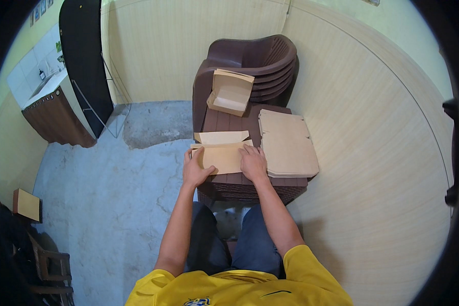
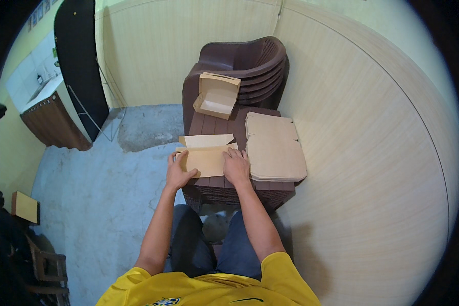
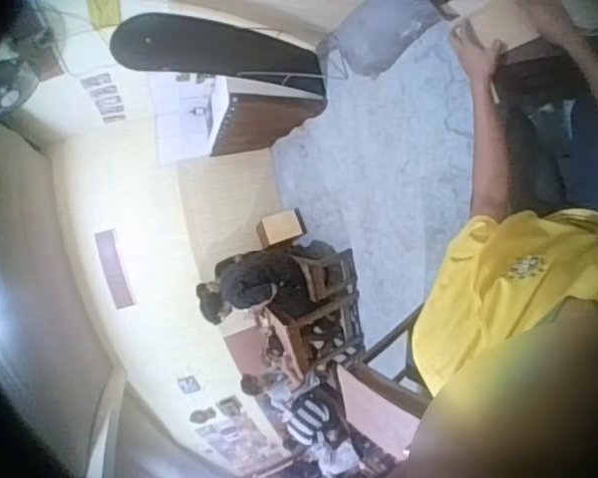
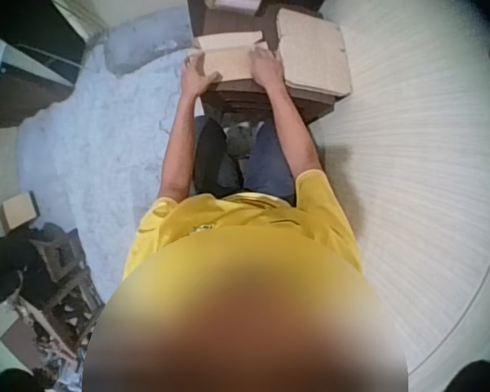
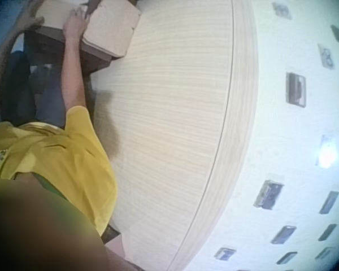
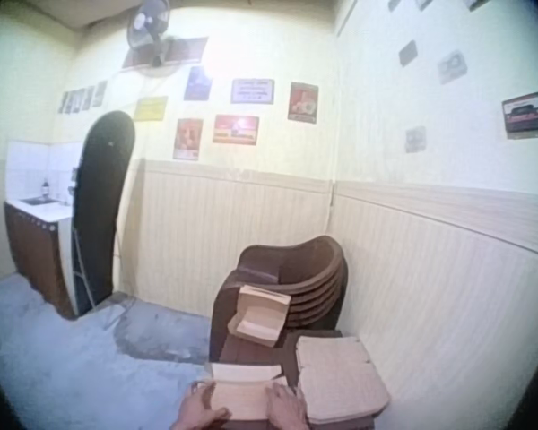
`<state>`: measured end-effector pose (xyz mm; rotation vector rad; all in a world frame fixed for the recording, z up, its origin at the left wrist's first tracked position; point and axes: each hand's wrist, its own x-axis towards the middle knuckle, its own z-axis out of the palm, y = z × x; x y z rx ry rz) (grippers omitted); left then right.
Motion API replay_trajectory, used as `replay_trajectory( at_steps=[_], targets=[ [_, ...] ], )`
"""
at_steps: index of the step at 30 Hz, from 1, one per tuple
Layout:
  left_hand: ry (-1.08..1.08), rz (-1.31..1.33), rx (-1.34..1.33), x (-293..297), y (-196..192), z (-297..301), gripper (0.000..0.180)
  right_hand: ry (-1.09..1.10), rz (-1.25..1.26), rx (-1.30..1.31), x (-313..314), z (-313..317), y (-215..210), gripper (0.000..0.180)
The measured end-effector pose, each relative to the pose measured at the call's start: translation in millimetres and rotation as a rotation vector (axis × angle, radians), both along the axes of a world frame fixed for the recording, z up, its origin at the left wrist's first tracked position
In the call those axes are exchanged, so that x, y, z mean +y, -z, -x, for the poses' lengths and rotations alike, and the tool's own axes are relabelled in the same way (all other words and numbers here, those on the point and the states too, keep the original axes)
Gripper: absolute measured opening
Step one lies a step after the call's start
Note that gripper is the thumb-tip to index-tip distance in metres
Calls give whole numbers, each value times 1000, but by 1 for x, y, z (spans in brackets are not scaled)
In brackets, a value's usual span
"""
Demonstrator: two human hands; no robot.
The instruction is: The person folds flat cardboard pieces into small boxes by hand, tucking flaps and securing edges. Completed boxes are stacked on a nearby chair.
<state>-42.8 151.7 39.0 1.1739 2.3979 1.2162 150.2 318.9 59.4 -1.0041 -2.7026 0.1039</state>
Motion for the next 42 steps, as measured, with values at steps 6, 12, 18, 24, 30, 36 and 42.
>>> replay_trajectory(
  at_steps=[6, 12, 18, 24, 30, 36, 42],
  targets=[
    [-83, 211, 357, -4, -11, -26, 70, 84, 35, -205, -30, 12, -5, 72],
    [150, 179, 641, 9, 9, -29, 60, 65, 141, -189, -35, 12, -1, 78],
    [170, 261, 545, 13, 18, -41, 76, -3, 150, -196, -23, 9, 15, 81],
    [270, 370, 463, 13, 6, -26, 81, -98, 197, -118, -9, -4, 18, 95],
    [229, 408, 465, 14, 7, -35, 70, 14, 195, -149, -22, 4, 8, 126],
    [204, 334, 447, 13, 15, -41, 66, -1, 332, -132, -11, 4, 4, 133],
    [154, 334, 423, -3, 13, -34, 65, -75, 455, -71, 7, -3, 10, 119]
  ],
)
